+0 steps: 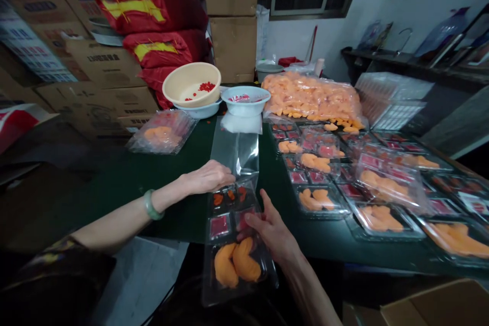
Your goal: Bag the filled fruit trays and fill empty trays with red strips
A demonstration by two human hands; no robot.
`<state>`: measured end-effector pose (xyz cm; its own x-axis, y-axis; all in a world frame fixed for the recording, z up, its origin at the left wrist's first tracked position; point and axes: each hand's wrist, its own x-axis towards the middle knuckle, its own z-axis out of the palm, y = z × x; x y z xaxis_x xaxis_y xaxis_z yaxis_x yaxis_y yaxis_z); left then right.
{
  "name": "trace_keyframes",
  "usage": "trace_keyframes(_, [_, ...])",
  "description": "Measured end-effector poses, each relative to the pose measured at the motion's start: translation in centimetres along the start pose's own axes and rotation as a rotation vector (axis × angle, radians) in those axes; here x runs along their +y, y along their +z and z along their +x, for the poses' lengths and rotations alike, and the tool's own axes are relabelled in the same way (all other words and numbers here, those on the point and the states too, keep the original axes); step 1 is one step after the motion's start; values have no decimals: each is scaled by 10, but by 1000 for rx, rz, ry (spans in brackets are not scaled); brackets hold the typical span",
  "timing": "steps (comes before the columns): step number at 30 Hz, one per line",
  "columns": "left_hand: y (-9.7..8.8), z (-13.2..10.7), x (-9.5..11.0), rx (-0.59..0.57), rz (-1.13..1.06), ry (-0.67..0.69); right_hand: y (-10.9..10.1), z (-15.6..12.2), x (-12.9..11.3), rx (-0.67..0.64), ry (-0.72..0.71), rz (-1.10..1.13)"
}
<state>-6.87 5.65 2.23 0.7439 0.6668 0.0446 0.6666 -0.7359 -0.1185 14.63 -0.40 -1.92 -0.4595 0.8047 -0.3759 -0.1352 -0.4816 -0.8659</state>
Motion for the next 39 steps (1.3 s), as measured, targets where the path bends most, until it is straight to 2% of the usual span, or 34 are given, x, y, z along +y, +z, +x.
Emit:
trace_keyframes(6, [2, -2, 0, 74, -34, 37, -6, 21, 3, -118, -49, 25])
trace_keyframes(10, [4, -14, 1, 83, 8, -37, -12, 33, 12, -185, -73, 77])
trace_keyframes(14, [12, -30, 1, 188, 42, -247, -15, 35, 17, -183, -85, 109])
trace_keyframes(19, [26, -38, -2, 424, -270, -573, -11, 21, 10, -130, -100, 90])
trace_keyframes(24, [44, -38, 0, 437, -584, -710, -8, 3, 6, -81, -96, 59])
trace_keyframes(27, [50, -43, 13, 446, -719, -739, -6, -5, 10, -23, -83, 67])
trace_keyframes(30, [47, -54, 33, 477, -761, -764, -4, -11, 15, -2, -46, 96])
trace_keyframes(34, [38, -71, 64, 535, -637, -736, 1, -16, 21, 30, -6, 119])
trace_keyframes(37, [31, -83, 87, 480, -512, -628, 5, -19, 24, 101, 28, 49])
trace_keyframes(39, [26, -92, 101, 421, -510, -622, 5, -23, 27, 146, 23, -80])
